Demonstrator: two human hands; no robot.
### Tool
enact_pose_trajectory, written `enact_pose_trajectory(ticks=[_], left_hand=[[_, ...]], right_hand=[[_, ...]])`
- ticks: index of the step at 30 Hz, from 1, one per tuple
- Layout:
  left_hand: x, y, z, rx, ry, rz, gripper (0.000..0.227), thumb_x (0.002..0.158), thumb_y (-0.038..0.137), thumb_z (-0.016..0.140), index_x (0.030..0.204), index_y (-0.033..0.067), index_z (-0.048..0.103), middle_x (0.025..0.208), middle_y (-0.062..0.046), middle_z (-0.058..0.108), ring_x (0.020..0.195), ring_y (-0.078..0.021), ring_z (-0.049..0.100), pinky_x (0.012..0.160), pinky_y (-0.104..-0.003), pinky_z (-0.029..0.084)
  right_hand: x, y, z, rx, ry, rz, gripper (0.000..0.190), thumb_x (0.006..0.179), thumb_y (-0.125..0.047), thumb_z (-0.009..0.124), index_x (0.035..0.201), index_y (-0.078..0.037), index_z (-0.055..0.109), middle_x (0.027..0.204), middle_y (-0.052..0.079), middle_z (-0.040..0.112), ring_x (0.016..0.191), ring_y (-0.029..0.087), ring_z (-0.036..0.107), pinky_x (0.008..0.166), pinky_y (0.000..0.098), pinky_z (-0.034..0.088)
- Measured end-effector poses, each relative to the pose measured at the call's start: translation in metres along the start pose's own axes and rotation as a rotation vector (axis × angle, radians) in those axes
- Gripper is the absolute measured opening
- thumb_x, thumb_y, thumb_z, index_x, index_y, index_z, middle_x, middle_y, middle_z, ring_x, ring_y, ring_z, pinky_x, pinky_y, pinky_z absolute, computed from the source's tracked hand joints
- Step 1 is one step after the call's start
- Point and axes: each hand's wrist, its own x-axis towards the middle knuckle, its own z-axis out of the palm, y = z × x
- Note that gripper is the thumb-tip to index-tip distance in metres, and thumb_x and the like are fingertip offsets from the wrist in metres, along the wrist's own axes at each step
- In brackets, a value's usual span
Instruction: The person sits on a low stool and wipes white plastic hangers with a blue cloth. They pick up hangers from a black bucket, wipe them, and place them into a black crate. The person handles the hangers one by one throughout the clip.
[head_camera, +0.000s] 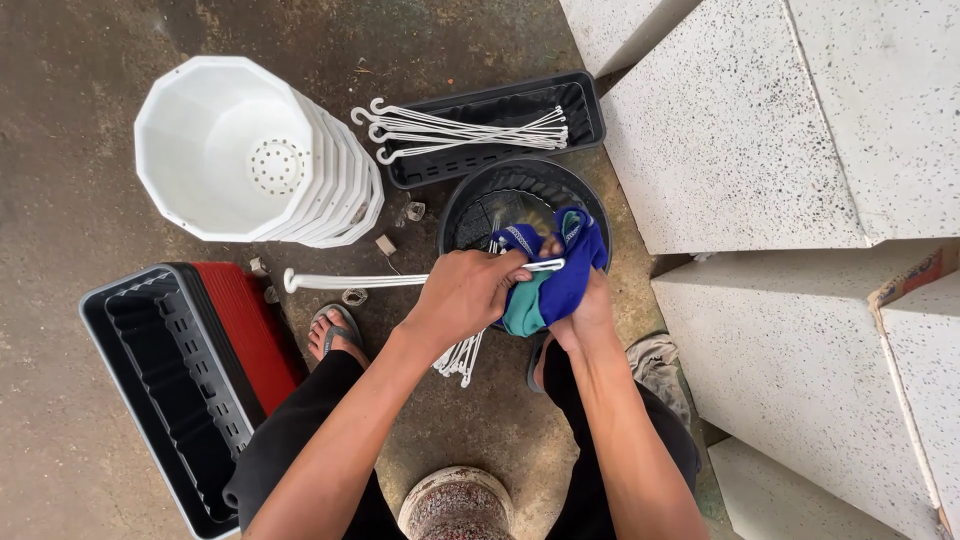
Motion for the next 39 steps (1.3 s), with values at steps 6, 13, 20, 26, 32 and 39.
enact_pose_trajectory(ticks=[6,13,20,26,32,39], left_hand=[[0.003,0.000,0.000,0.021,0.048,-0.022,0.015,0.106,0.016,0.052,0.096,0.0149,0.063,0.055,-0.012,0.059,0.051,-0.0365,0.064,0.049,-0.044,0.053],[0.001,-0.007,0.012,0.118,0.043,-0.007,0.010,0.099,0.013,0.055,0.092,0.0142,0.063,0.058,-0.015,0.062,0.056,-0.0424,0.066,0.053,-0.052,0.053],[0.001,0.013,0.012,-0.048,0.137,-0.044,0.018,0.104,0.016,0.054,0.088,0.0156,0.060,0.053,-0.011,0.058,0.053,-0.0377,0.065,0.050,-0.043,0.053],[0.003,0.001,0.008,0.146,0.102,-0.065,0.018,0.104,0.018,0.054,0.088,0.0167,0.061,0.053,-0.006,0.057,0.048,-0.0321,0.063,0.048,-0.041,0.052],[-0.001,-0.003,0.015,0.184,0.082,0.015,0.017,0.100,0.014,0.058,0.084,0.0159,0.063,0.053,-0.007,0.058,0.050,-0.0322,0.064,0.049,-0.040,0.052],[-0.003,-0.005,0.007,0.291,0.133,-0.068,0.019,0.105,0.023,0.057,0.087,0.0174,0.062,0.054,-0.002,0.056,0.049,-0.0275,0.064,0.050,-0.038,0.053]], right_hand=[[0.001,0.001,0.012,-0.011,-0.016,-0.006,0.035,0.099,-0.023,0.068,0.128,-0.003,0.063,0.112,0.015,0.072,0.101,0.026,0.071,0.092,0.0380,0.058],[0.002,-0.004,0.016,-0.009,-0.057,0.011,0.033,0.099,-0.023,0.068,0.124,-0.003,0.064,0.108,0.014,0.072,0.097,0.025,0.070,0.088,0.0368,0.058],[0.002,-0.008,0.026,-0.010,-0.049,-0.019,0.031,0.099,-0.023,0.068,0.122,-0.003,0.065,0.104,0.014,0.071,0.093,0.024,0.070,0.086,0.0358,0.058],[0.004,-0.013,0.031,-0.024,-0.060,-0.045,0.029,0.099,-0.024,0.068,0.119,-0.002,0.066,0.101,0.013,0.071,0.090,0.023,0.070,0.083,0.0348,0.058],[-0.001,-0.017,0.041,-0.043,-0.032,-0.034,0.028,0.099,-0.024,0.068,0.116,-0.002,0.067,0.098,0.013,0.071,0.086,0.022,0.070,0.080,0.0338,0.058],[-0.007,-0.025,0.048,-0.069,-0.016,-0.046,0.026,0.099,-0.024,0.068,0.113,-0.002,0.068,0.094,0.013,0.071,0.082,0.021,0.069,0.077,0.0326,0.058]])
